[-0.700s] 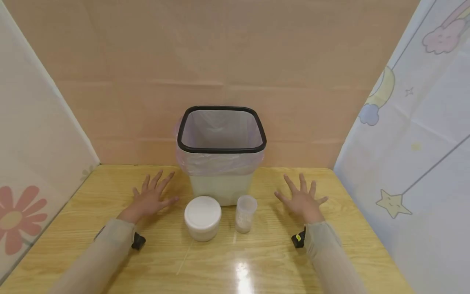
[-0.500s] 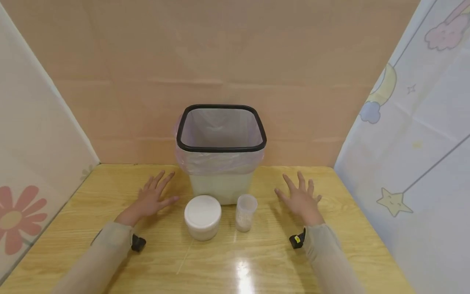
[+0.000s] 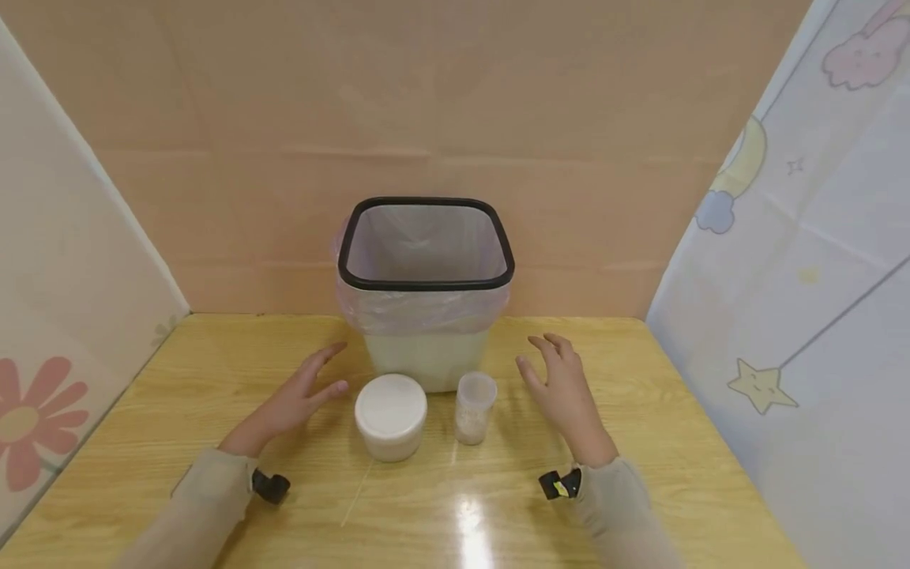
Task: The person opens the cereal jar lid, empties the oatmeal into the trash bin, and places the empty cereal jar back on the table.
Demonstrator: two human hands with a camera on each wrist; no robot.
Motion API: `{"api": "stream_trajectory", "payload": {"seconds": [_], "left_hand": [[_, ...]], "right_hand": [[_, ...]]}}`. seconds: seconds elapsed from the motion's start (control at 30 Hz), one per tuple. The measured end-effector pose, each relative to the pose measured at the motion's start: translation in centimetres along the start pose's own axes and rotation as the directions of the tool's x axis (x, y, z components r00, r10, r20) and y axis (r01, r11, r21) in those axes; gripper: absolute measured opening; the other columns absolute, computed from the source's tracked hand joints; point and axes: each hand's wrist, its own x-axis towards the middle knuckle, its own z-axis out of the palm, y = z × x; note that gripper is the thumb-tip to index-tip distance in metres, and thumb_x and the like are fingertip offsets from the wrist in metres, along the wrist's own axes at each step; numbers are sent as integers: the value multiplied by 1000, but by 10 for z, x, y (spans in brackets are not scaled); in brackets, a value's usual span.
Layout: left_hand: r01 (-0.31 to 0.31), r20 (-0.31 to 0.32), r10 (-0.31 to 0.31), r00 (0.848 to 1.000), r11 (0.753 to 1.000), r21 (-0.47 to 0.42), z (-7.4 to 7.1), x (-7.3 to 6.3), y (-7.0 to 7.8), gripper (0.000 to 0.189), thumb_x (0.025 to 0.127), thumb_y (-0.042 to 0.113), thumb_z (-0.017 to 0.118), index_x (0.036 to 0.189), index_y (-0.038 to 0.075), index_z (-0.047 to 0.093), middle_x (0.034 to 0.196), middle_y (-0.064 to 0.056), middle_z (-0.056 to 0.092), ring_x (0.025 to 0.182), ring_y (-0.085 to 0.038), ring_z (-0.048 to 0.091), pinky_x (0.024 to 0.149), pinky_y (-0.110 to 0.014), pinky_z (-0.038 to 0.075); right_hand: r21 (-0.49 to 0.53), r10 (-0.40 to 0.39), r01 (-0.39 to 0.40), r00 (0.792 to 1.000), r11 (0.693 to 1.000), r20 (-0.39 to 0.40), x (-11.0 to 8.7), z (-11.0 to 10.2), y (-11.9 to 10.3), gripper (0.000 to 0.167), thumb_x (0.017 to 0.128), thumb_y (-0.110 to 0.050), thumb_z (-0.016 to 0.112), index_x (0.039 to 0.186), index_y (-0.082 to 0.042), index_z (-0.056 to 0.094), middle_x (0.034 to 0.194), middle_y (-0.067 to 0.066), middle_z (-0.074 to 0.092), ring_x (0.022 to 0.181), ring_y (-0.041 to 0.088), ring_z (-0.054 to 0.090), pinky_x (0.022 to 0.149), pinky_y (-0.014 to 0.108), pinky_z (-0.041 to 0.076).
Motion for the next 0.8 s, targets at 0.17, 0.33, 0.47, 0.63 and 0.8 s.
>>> {"api": "stream_trajectory", "payload": {"seconds": [0.17,0.33,0.47,0.63,0.8], "left_hand": [[-21,25,24,999,991,-135,5,-4,6,60,106,25,58,157,7,31,161,-22,28,145,-50,27,113,-70,30],[-45,61,61,996,971,-234,11,-7,11,55,106,20,57,153,2,35,158,-24,34,144,-50,31,113,-68,30],[-77,71,98,993,963,-260,16,-9,12,55,104,17,59,151,-2,37,155,-26,37,142,-50,34,111,-68,34],[-62,98,102,990,937,-344,20,-12,13,61,102,14,63,153,0,34,157,-24,35,143,-47,32,113,-67,32],[8,155,57,986,922,-388,23,-15,12,74,97,16,71,157,4,29,160,-22,32,147,-44,29,117,-62,29]], "right_hand": [[34,-136,142,983,989,-124,-8,2,-23,41,103,-21,60,137,3,56,140,26,49,129,48,47,102,69,42],[8,-301,311,927,950,-225,-14,6,-43,38,93,-9,72,128,2,62,130,21,58,121,40,55,96,60,51],[-9,-382,390,897,921,-221,-18,10,-58,43,88,-9,76,127,2,63,128,18,59,120,35,56,95,52,53],[5,-455,466,866,885,-208,-19,17,-72,48,83,-7,80,127,2,63,128,15,60,119,32,58,94,49,54],[32,-533,548,824,836,-192,-17,25,-84,47,87,-12,78,129,2,62,130,16,60,120,33,58,95,51,54]]}}
